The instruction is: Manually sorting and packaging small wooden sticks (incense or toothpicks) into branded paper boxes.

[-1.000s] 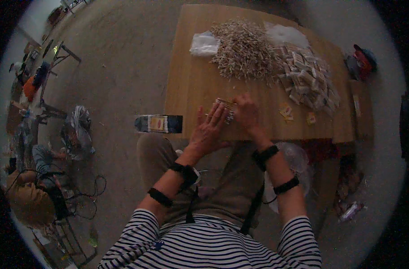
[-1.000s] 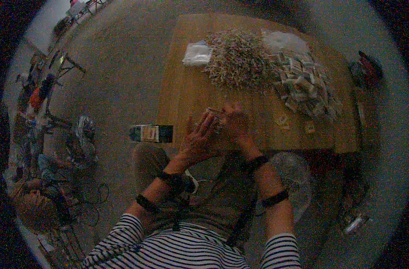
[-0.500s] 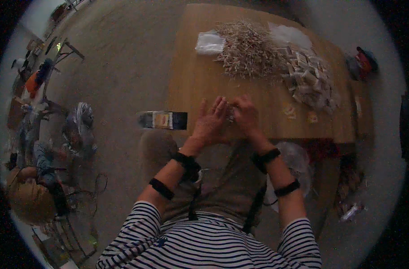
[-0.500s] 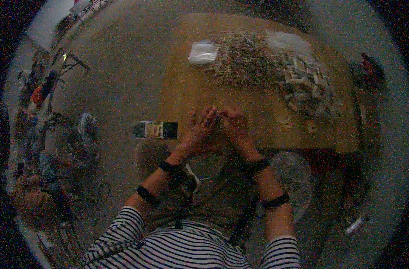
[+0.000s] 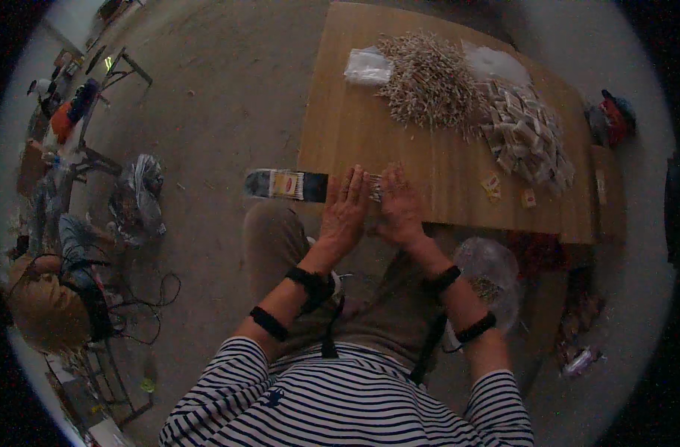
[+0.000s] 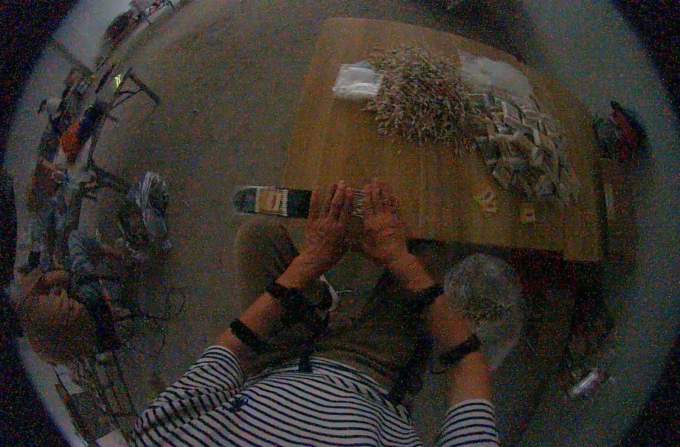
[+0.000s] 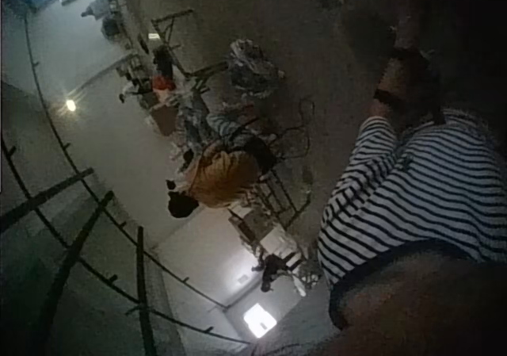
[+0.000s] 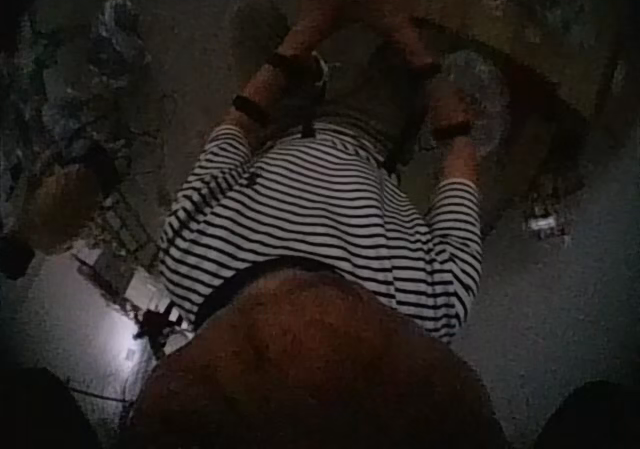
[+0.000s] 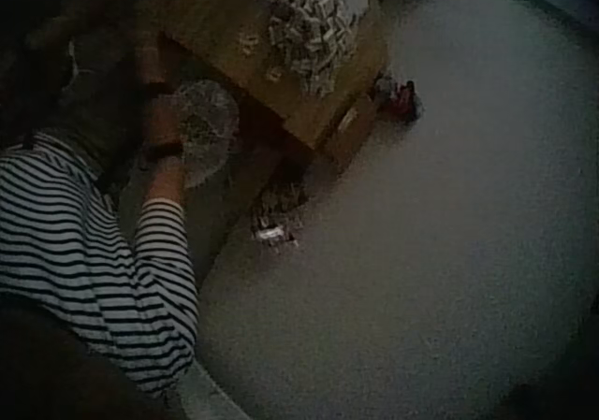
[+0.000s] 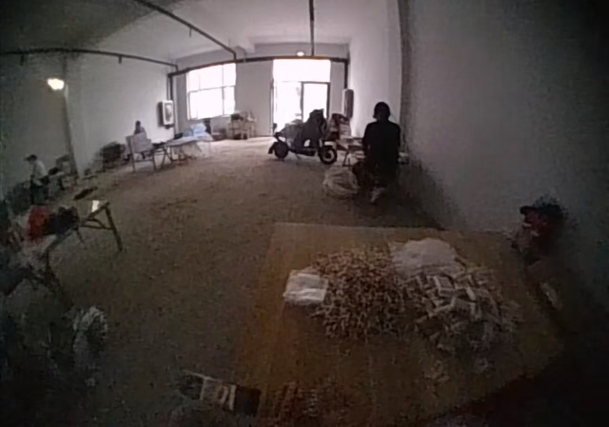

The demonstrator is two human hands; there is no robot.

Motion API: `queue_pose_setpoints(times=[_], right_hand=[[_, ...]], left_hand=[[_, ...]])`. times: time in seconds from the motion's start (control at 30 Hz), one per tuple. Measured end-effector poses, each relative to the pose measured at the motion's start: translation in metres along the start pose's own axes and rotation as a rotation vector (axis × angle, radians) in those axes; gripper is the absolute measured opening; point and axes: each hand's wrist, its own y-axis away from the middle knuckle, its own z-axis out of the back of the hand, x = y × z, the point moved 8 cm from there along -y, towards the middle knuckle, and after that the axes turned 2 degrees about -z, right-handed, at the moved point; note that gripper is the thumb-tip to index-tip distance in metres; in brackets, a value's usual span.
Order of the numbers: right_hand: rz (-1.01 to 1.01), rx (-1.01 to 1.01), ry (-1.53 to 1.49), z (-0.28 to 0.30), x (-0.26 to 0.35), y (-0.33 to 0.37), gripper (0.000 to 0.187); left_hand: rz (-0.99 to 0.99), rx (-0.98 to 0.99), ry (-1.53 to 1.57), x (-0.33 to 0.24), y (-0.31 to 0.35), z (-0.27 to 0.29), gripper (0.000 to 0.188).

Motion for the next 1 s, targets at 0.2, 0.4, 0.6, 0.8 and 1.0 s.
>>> queue_pose_setpoints(times=[0.2,0.4,0.6,0.8,1.0], right_hand=[[-0.014,-0.122,0.164,-0.006,0.029,-0.011,0.078],[-0.047,-0.237,0.21,-0.023,0.02,-0.01,0.093],[-0.078,-0.224,0.175,-0.017,0.024,-0.008,0.097],[-0.069,-0.188,0.149,-0.002,0.03,-0.009,0.107],[-0.088,-0.143,0.069,-0.003,0.036,-0.01,0.108]], left_hand=[[-0.017,-0.016,-0.08,0.005,0.004,-0.014,0.064],[-0.026,0.003,-0.012,0.005,0.002,-0.01,0.067],[0.128,0.053,-0.029,0.031,0.02,-0.001,0.077],[0.157,0.163,-0.073,0.034,0.028,0.01,0.085],[0.169,0.121,-0.013,0.031,0.031,-0.001,0.086]])
